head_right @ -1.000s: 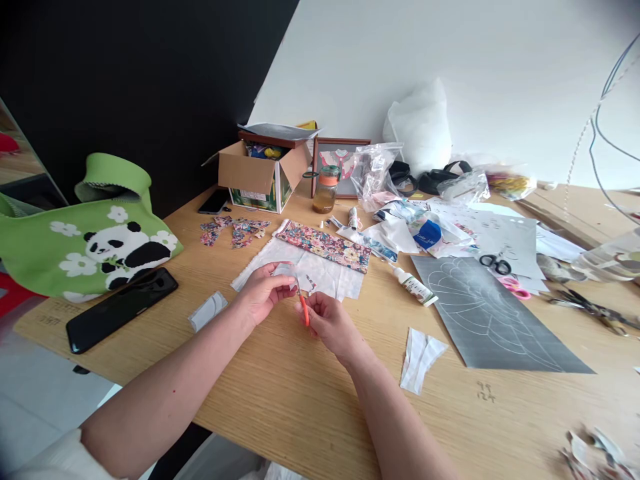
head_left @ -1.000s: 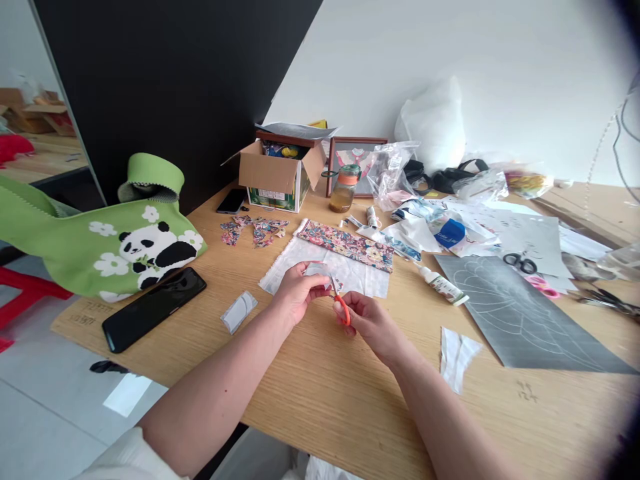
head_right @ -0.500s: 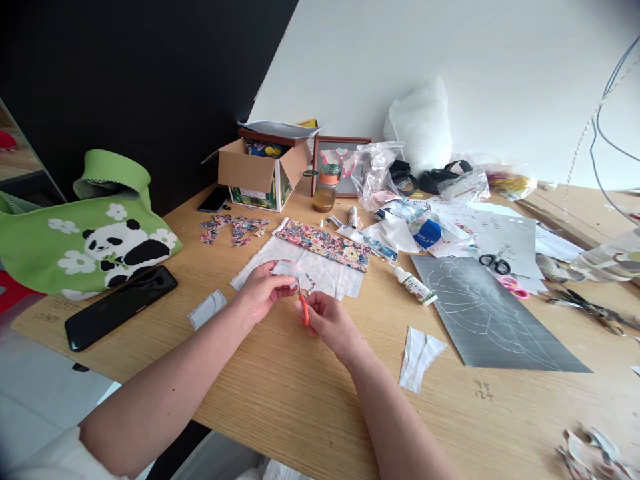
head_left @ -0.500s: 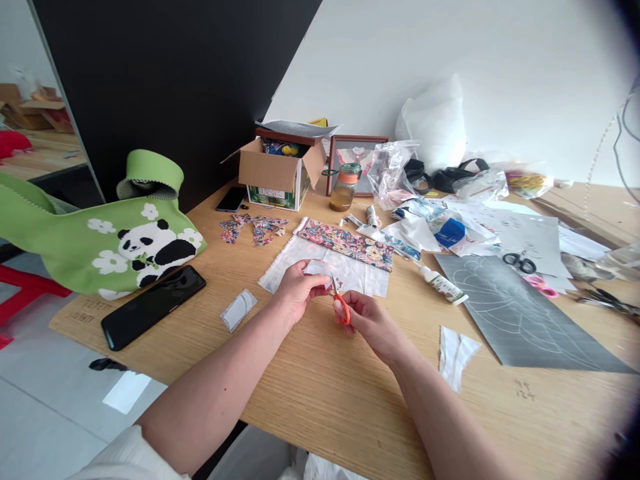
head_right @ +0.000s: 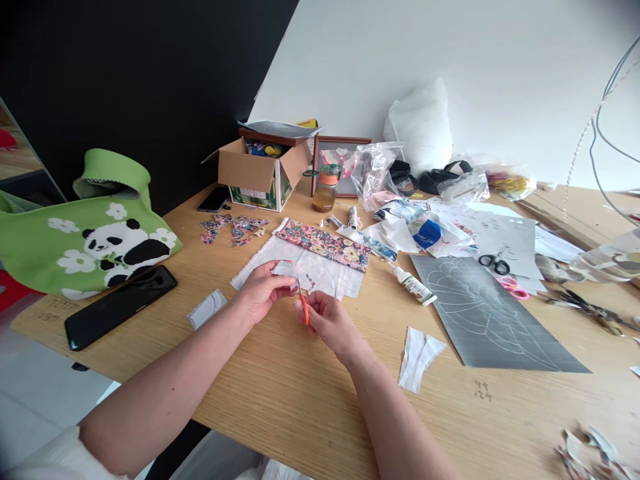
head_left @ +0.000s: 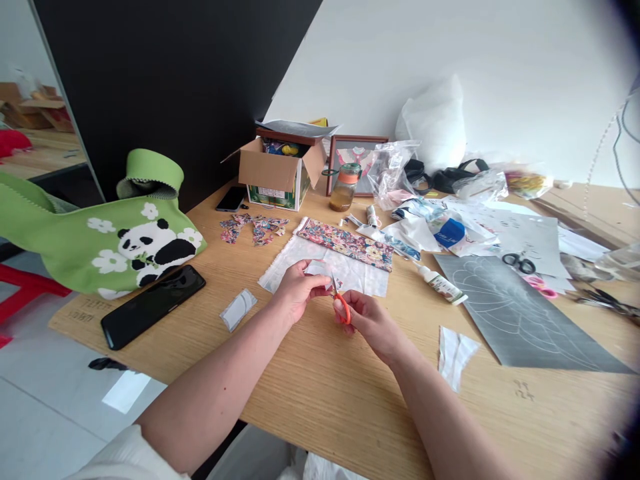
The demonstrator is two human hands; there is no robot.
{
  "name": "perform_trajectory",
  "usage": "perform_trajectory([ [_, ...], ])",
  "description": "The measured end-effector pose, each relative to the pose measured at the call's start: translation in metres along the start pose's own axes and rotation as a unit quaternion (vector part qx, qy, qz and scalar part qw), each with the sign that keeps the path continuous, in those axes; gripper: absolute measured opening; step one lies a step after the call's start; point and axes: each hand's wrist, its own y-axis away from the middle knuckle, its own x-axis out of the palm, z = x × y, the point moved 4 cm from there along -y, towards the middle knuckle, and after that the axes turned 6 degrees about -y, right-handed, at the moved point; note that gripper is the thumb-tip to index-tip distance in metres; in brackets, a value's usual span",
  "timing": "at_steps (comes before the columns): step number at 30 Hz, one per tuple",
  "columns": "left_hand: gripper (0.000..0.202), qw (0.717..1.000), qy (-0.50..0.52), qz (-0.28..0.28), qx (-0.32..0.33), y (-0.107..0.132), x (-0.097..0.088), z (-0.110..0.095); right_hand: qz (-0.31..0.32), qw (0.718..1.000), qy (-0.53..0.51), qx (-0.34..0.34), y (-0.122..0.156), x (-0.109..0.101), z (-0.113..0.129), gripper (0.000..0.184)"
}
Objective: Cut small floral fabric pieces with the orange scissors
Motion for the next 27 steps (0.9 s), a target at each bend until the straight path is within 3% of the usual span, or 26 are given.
perform_trajectory([
  [27, 0.035, 1.000, 0.002, -0.009, 0.008, -0.0024, -0.0043, -0.0023, -0.010, 1.000, 0.002, 0.009, -0.0001, 0.0009, 0.0008, 0.052],
])
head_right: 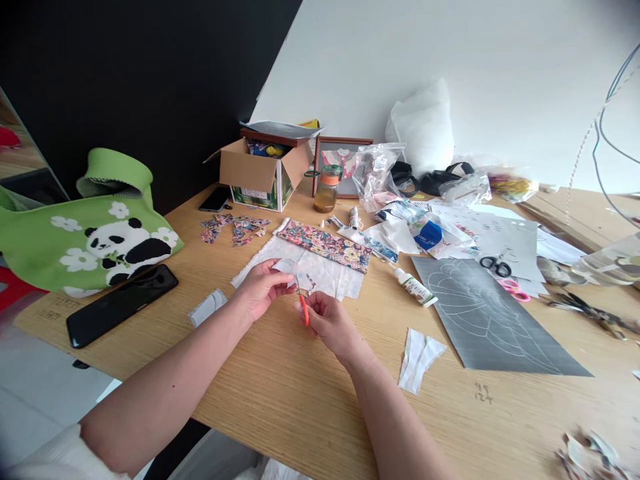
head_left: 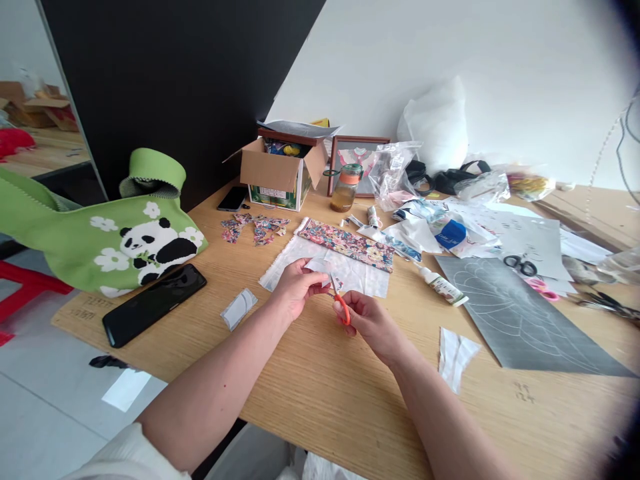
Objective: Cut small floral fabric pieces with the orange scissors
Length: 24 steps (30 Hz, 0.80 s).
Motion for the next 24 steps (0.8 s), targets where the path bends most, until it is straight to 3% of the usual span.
perform_trajectory([
  [24, 0.039, 0.999, -0.013, 0.033, 0.001, 0.0011, 0.0044, 0.0021, 0.018, 1.000, -0.008, 0.003, 0.0008, 0.0014, 0.0009, 0.050],
])
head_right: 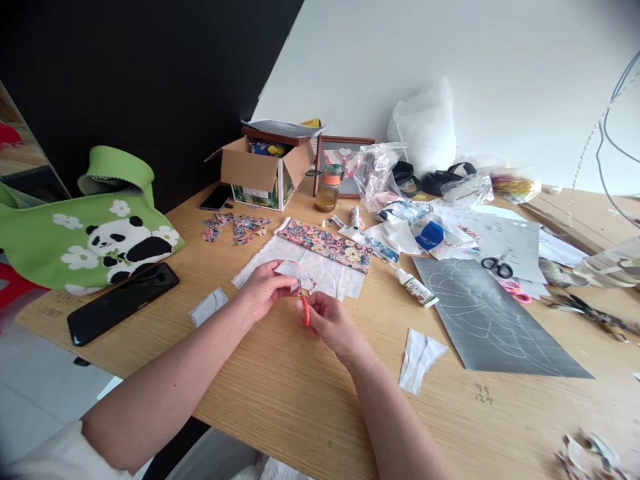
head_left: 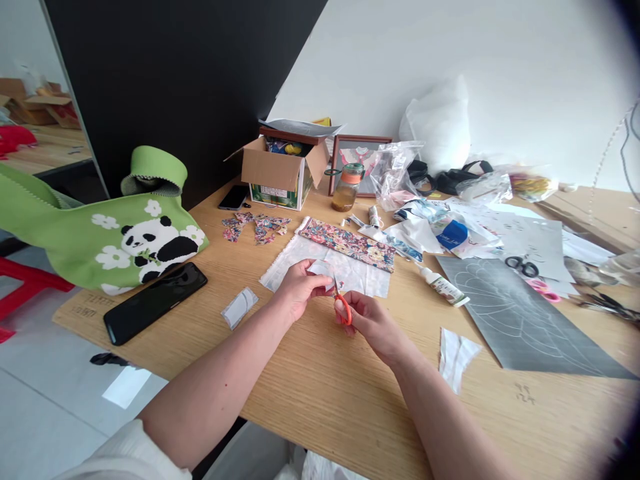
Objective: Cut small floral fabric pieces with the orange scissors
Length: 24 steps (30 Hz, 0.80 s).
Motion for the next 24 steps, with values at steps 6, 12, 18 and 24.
perform_trajectory([
  [6, 0.039, 1.000, -0.003, 0.001, 0.006, -0.0009, -0.0002, 0.0013, -0.001, 1.000, 0.008, 0.003, 0.0003, -0.0003, 0.0006, 0.051],
  [12, 0.038, 1.000, -0.001, -0.002, 0.007, -0.0008, 0.0007, 0.0005, -0.001, 1.000, 0.009, 0.001, 0.0000, -0.0009, 0.0001, 0.050],
  [18, 0.038, 1.000, -0.001, -0.005, 0.009, -0.0004, 0.0006, 0.0000, -0.013, 1.000, 0.012, 0.006, -0.0002, -0.0012, -0.0009, 0.051],
  [24, 0.039, 1.000, -0.009, -0.010, 0.011, -0.0016, -0.0027, 0.0009, -0.021, 1.000, 0.009, 0.010, -0.0006, -0.0014, -0.0022, 0.050],
])
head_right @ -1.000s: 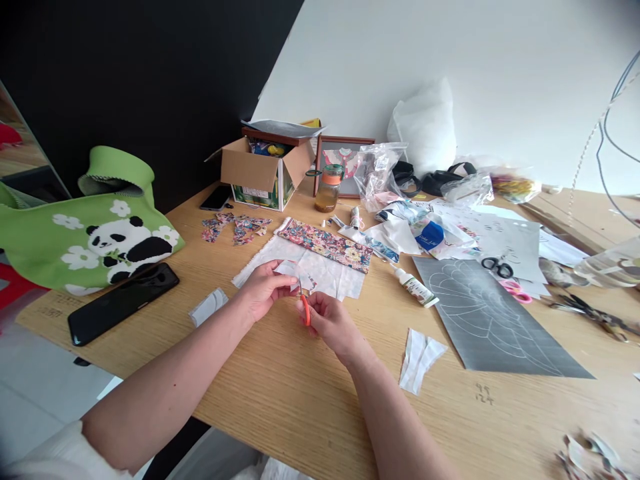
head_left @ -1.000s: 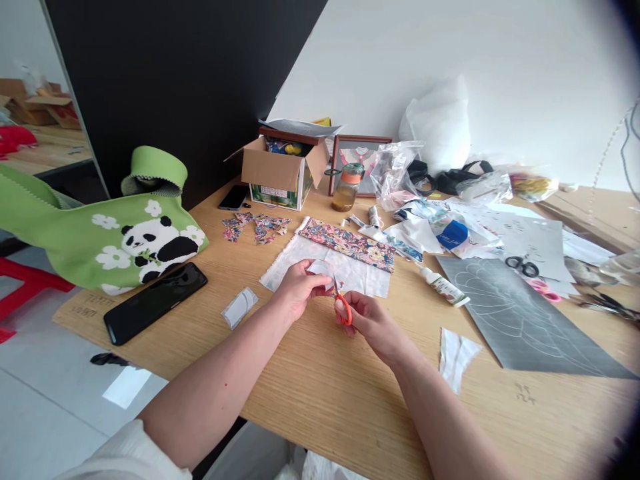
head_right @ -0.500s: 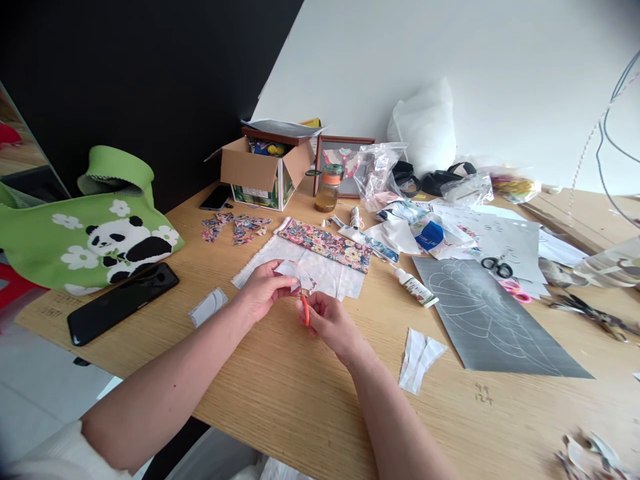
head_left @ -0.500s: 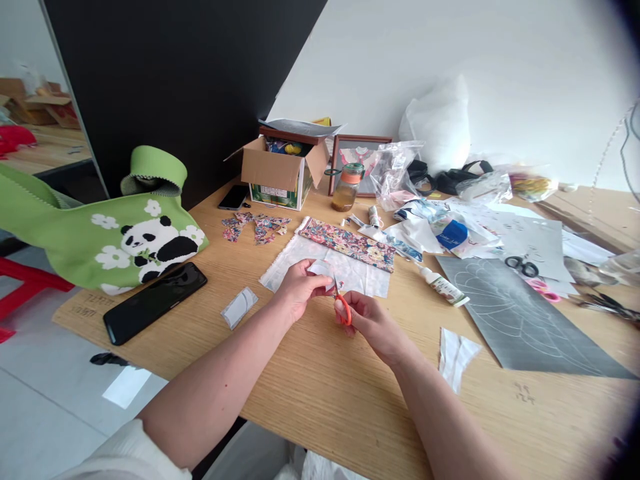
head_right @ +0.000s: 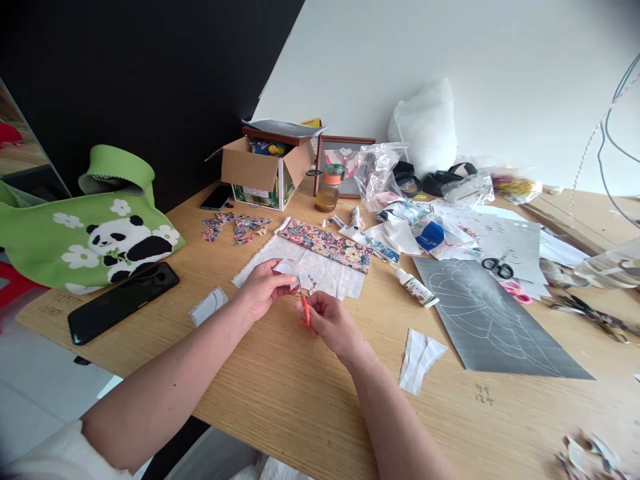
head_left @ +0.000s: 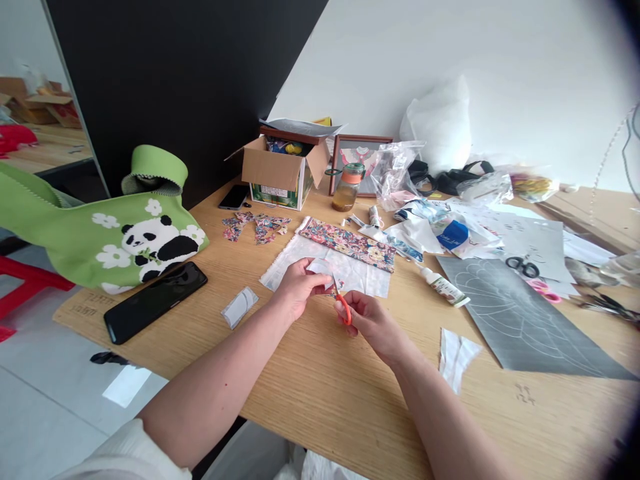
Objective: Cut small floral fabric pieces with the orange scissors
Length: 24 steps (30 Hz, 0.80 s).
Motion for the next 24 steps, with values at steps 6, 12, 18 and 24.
perform_trajectory([
  [6, 0.035, 1.000, 0.002, -0.002, -0.002, 0.0020, 0.0014, -0.0024, -0.001, 1.000, 0.000, 0.001, -0.0002, -0.0006, -0.0006, 0.047],
  [12, 0.033, 1.000, 0.008, -0.011, 0.001, 0.0010, 0.0004, -0.0033, 0.004, 1.000, 0.000, 0.004, -0.0002, -0.0013, -0.0022, 0.048],
  [18, 0.034, 1.000, 0.007, -0.012, 0.005, 0.0008, -0.0002, -0.0030, 0.010, 1.000, 0.003, 0.000, 0.0001, -0.0004, -0.0011, 0.049],
  [24, 0.039, 1.000, 0.006, -0.003, 0.000, 0.0019, 0.0016, -0.0034, 0.015, 1.000, 0.004, 0.000, 0.0006, 0.0000, -0.0006, 0.049],
])
